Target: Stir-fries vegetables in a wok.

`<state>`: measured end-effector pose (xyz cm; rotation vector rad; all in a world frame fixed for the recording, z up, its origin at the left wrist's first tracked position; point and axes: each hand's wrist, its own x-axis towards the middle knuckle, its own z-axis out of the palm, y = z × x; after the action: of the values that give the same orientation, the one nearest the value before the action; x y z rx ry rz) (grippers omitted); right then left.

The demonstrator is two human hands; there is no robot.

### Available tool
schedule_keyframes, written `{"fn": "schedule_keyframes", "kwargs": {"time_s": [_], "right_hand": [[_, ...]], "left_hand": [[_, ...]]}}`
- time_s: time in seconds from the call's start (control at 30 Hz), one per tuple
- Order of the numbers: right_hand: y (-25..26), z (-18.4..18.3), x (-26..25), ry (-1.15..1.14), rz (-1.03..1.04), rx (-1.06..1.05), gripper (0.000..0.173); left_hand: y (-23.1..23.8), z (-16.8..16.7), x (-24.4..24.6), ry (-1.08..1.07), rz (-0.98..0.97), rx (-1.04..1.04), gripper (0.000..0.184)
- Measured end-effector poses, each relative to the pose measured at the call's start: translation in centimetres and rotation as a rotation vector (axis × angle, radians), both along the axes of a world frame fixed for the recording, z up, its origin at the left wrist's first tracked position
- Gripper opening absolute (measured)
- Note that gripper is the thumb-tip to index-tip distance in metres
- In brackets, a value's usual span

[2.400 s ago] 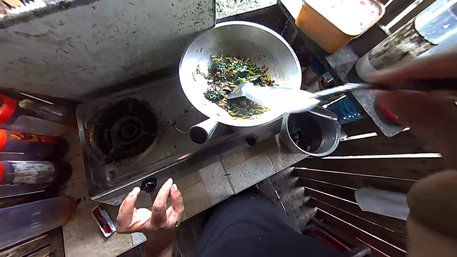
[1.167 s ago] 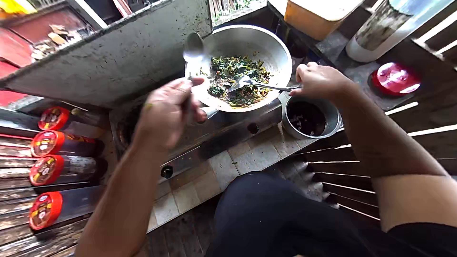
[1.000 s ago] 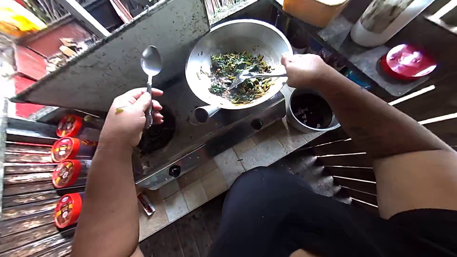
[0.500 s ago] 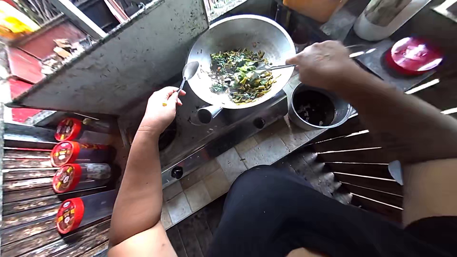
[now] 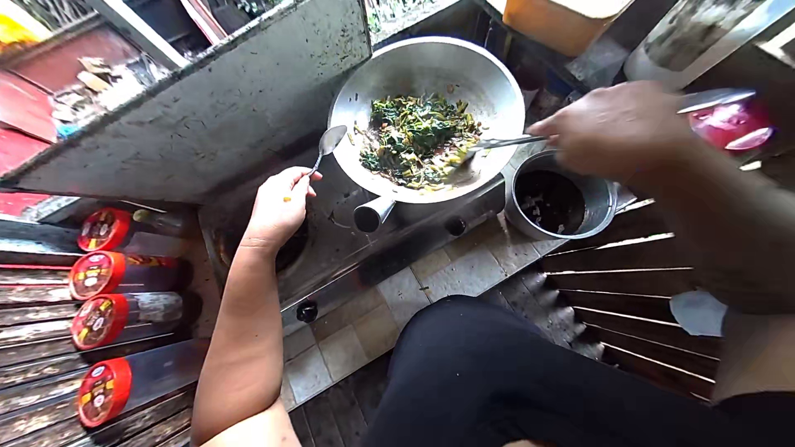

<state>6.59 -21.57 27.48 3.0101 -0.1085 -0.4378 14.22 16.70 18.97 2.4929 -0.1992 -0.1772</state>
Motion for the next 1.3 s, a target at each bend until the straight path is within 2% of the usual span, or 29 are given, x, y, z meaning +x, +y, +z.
{"fn": "schedule_keyframes", "kwargs": {"time_s": [0.1, 0.2, 0.3, 0.37, 0.43, 0.53, 0.7, 0.77, 0.9, 1.03, 1.13, 1.2, 1.3], "right_hand": [[0.8, -3.6, 3.4, -0.059, 0.050, 0.100, 0.034], [0.1, -1.3, 5.5, -0.076, 0.038, 0.077, 0.036], [-0.5, 1.9, 7.2, -0.050, -0.061, -0.092, 0.025], [-0.8, 2.5, 9.0, -0.028, -0.145, -0.182, 0.015], [-0.2, 2.6, 10.6, 0.016, -0.267, -0.195, 0.021], [-0.6, 0.7, 13.7, 0.064, -0.326, -0.053, 0.023], [-1.5, -7.2, 18.1, 0.103, -0.136, 0.311, 0.032], [-0.7, -7.4, 17.5, 0.057, -0.023, 0.254, 0.032], [0.4, -2.0, 13.2, -0.075, 0.094, 0.011, 0.024], [0.4, 2.1, 10.7, -0.044, -0.053, -0.157, 0.017], [0.4, 2.6, 10.9, 0.100, -0.190, -0.263, 0.021], [-0.6, 1.7, 11.9, 0.198, -0.195, -0.185, 0.027], [-2.5, -3.1, 14.1, 0.251, -0.112, 0.124, 0.029]], "left_hand": [[-0.4, -0.3, 0.4, 0.006, -0.043, 0.039, 0.034], [-0.3, -0.1, 0.9, -0.024, -0.098, 0.101, 0.032], [-0.5, 0.8, 1.9, -0.063, -0.136, 0.196, 0.029], [-1.5, 1.9, 2.8, -0.037, -0.139, 0.303, 0.028], [-3.0, 3.1, 3.9, -0.002, -0.143, 0.424, 0.028], [-6.1, 3.8, 6.3, 0.028, -0.174, 0.601, 0.026], [-11.5, 2.8, 10.8, 0.126, -0.170, 0.746, 0.022], [-12.5, 2.1, 12.4, 0.135, -0.169, 0.720, 0.021], [-12.9, 2.5, 13.3, 0.125, -0.188, 0.724, 0.020], [-12.1, 5.1, 11.5, 0.119, -0.229, 0.835, 0.016], [-12.3, 5.5, 10.8, 0.146, -0.273, 0.919, 0.015], [-12.7, 4.6, 10.8, 0.151, -0.306, 0.922, 0.016], [-13.7, 2.8, 11.5, 0.166, -0.315, 0.833, 0.017]]}}
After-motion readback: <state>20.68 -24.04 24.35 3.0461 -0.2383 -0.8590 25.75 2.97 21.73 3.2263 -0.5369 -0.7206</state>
